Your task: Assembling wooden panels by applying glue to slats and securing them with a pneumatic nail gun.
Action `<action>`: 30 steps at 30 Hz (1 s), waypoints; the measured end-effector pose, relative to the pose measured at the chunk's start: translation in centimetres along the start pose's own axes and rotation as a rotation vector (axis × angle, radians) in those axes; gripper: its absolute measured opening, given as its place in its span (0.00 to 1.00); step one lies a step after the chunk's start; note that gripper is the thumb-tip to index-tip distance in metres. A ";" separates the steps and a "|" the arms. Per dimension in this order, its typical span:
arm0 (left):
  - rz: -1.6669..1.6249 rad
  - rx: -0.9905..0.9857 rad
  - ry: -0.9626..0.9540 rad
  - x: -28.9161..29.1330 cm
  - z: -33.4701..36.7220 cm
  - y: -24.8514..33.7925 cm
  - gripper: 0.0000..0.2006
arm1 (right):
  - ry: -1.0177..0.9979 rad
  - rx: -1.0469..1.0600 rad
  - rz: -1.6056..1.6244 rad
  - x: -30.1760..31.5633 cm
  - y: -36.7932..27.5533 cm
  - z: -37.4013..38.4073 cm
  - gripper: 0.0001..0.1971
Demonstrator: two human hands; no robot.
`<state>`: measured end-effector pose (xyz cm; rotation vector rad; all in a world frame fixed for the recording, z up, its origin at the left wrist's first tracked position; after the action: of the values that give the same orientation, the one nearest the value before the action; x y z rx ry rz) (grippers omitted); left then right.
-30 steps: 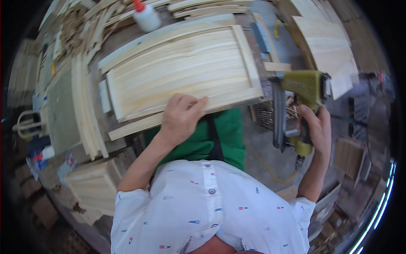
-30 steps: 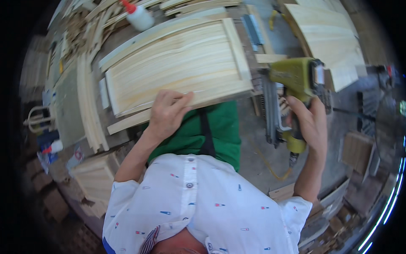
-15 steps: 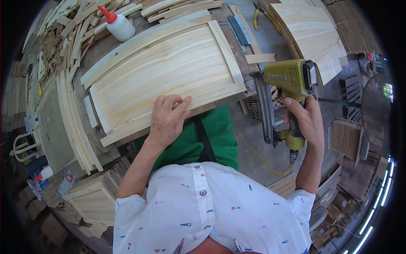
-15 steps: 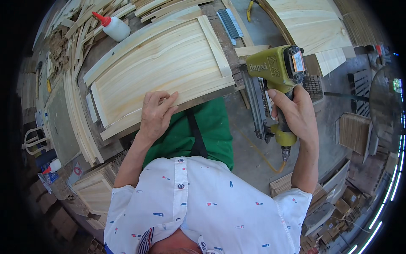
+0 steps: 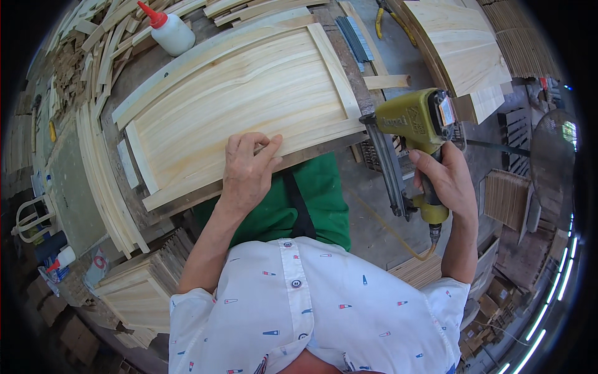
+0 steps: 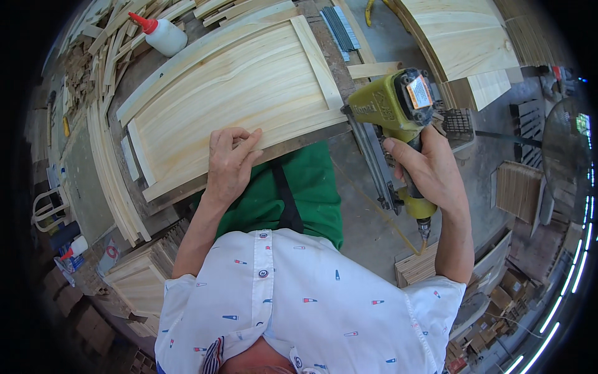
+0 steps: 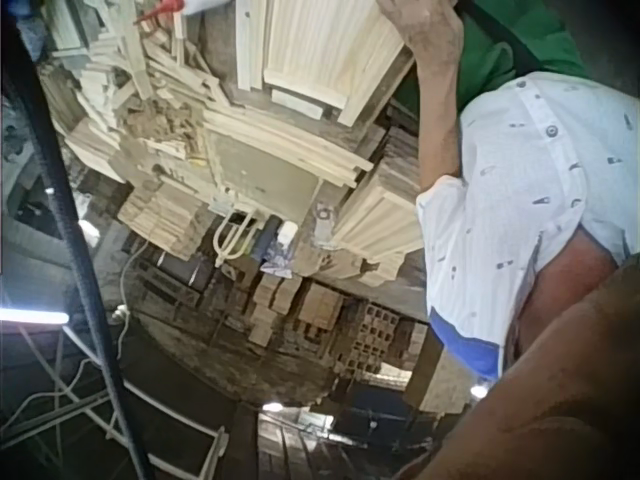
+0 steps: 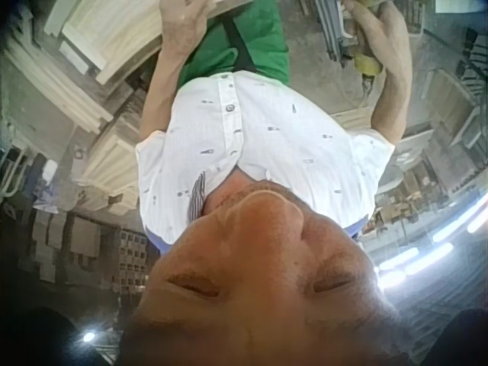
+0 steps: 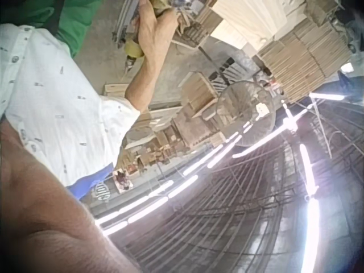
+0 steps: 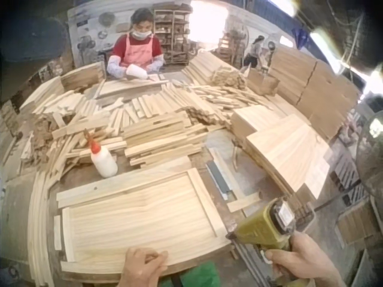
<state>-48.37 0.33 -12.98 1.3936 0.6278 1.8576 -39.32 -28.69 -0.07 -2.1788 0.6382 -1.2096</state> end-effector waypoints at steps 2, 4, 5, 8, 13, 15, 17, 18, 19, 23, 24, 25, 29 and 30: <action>0.002 -0.001 0.007 0.0 0.1 0.0 0.20 | -0.006 -0.015 -0.006 -0.2 -0.3 0.1 0.13; 0.002 0.001 0.005 0.1 0.2 0.1 0.20 | -0.007 -0.025 -0.013 -0.3 -0.6 0.2 0.13; -0.002 0.004 0.001 0.1 0.2 0.1 0.20 | -0.014 -0.027 -0.014 -0.3 -0.8 0.2 0.13; 0.005 0.007 -0.001 0.3 0.3 0.2 0.20 | -0.025 -0.037 -0.042 -0.3 -1.2 0.3 0.13; -0.019 0.009 0.003 0.2 0.3 0.1 0.20 | -0.030 -0.062 -0.108 -0.3 -1.6 0.5 0.13; 0.002 0.042 -0.015 0.2 0.2 0.1 0.20 | -0.016 -0.032 -0.194 -0.3 -1.7 0.6 0.13; 0.002 0.030 -0.022 0.3 0.1 0.2 0.20 | -0.054 -0.057 -0.222 -0.3 -1.7 0.6 0.13; 0.008 0.018 -0.009 0.4 0.2 0.2 0.20 | -0.065 -0.037 -0.248 0.0 -1.8 0.6 0.13; 0.014 -0.001 0.007 0.5 0.3 0.3 0.20 | -0.042 -0.039 -0.203 -0.1 -1.7 0.5 0.12; -0.005 0.011 0.006 1.0 0.2 0.5 0.21 | 0.008 -0.067 0.055 0.9 -1.5 1.0 0.12; 0.020 0.003 -0.023 1.2 0.2 0.4 0.22 | 0.006 -0.060 0.133 1.1 -1.3 1.7 0.12; 0.038 -0.001 -0.062 1.3 0.0 0.4 0.23 | 0.034 -0.087 0.196 1.1 -1.0 2.6 0.13; 0.112 -0.033 -0.047 3.6 -0.8 -0.2 0.27 | 0.115 -0.098 0.350 0.7 0.4 6.2 0.12; 0.148 -0.024 -0.076 4.5 -1.2 -0.4 0.27 | 0.117 -0.102 0.395 0.7 0.7 6.9 0.12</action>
<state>-50.09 4.14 -10.95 1.5228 0.4738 1.9092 -33.10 -27.97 -3.14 -1.9463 1.1402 -1.1144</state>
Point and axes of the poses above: each hand's wrist, its own z-axis towards the middle knuckle, its own x-axis out of the back of the hand, y = z × x, the point moved 2 cm from there along z, towards the middle knuckle, and after that the axes turned 11 degrees about -z, right-handed, at the moved point
